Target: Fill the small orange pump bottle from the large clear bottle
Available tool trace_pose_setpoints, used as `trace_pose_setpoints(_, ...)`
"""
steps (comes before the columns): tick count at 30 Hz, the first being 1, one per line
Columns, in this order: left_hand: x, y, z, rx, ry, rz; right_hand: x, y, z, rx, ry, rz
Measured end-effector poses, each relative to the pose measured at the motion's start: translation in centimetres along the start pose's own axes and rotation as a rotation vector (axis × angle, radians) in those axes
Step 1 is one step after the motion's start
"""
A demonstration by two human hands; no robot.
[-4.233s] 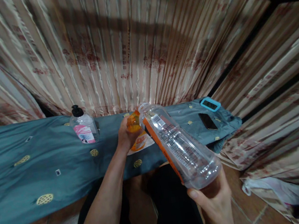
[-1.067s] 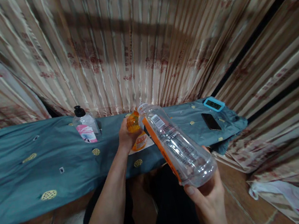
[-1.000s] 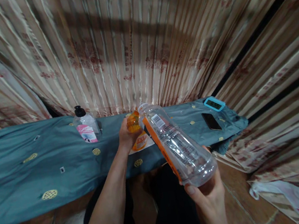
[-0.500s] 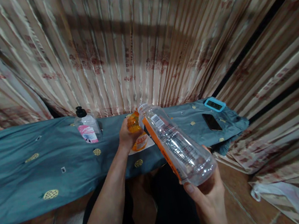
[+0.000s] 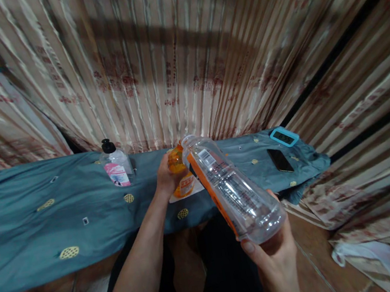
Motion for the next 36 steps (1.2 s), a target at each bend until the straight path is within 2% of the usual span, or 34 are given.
trace_pose_setpoints(6, -0.04, -0.46, 0.01, 0.004, 0.007, 0.011, 0.06, -0.16, 0.11, 0.044, -0.023, 0.029)
trace_pose_setpoints(15, -0.31, -0.63, -0.03, 0.024, 0.006, 0.064, -0.02, -0.08, 0.47, 0.008, -0.021, -0.010)
trace_pose_setpoints(27, -0.52, -0.80, -0.10, 0.033, 0.032, 0.113, -0.14, -0.43, 0.62, 0.043, -0.028, -0.016)
trace_pose_setpoints(36, -0.53, -0.97, -0.16, 0.036, 0.046, 0.153, -0.68, -0.96, 0.95, -0.033, -0.020, -0.033)
Point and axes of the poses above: each hand's wrist, its own z-axis towards the middle knuckle, its own x-axis out of the palm, y = z × x, the point moved 8 cm from there along z, towards the middle knuckle, and after that the axes turned 11 degrees about -y, right-handed, at the moved point
